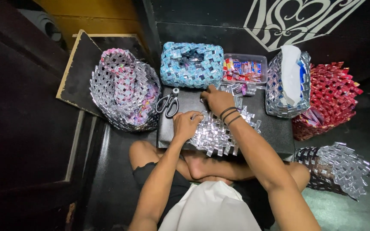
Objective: Weaving a basket or bag by interlocking folded recycled metallic wrappers.
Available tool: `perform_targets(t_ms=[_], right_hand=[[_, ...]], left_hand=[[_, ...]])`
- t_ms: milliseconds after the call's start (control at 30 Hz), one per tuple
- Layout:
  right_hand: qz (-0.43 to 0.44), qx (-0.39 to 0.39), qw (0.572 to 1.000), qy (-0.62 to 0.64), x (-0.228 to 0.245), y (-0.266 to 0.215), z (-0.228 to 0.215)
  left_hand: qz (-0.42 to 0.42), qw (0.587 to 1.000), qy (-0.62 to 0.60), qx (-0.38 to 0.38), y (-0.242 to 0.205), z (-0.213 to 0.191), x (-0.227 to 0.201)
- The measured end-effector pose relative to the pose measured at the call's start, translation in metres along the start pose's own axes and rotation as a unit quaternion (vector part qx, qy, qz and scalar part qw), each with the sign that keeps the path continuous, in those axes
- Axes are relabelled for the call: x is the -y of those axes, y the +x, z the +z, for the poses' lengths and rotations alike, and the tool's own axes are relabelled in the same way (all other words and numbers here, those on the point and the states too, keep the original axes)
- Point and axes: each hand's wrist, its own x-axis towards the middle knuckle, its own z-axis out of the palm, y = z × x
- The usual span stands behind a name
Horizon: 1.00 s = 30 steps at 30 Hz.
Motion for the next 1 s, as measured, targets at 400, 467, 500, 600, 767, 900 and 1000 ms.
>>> perform_targets(t_ms=[400,467,500,600,767,900,1000], right_hand=[[-0.093,-0.195,0.976,-0.005,-0.027,-0.014,0.034],[-0.096,-0.191,0.977,0.006,-0.024,-0.024,0.024],[-0.098,-0.185,0.978,0.018,-0.023,-0.030,0.019],[-0.091,-0.216,0.972,0.023,-0.026,-0.040,0.019],[-0.130,-0.306,0.943,-0.009,-0.020,-0.053,0.005],[-0.204,-0.383,0.900,0.042,-0.020,-0.056,0.010],[-0.196,-0.393,0.898,0.036,-0.014,-0.060,0.011]], left_hand=[[-0.021,1.000,0.013,0.008,0.002,0.000,-0.004],[-0.022,1.000,0.014,0.007,0.002,0.000,-0.004],[-0.024,1.000,0.015,0.007,0.001,0.001,-0.005],[-0.030,0.999,0.018,-0.005,0.001,0.006,-0.002],[-0.026,0.999,0.002,-0.024,-0.002,0.000,-0.014],[-0.030,0.999,-0.018,-0.036,-0.003,0.001,-0.016],[-0.027,0.999,-0.011,-0.035,-0.002,0.001,-0.015]])
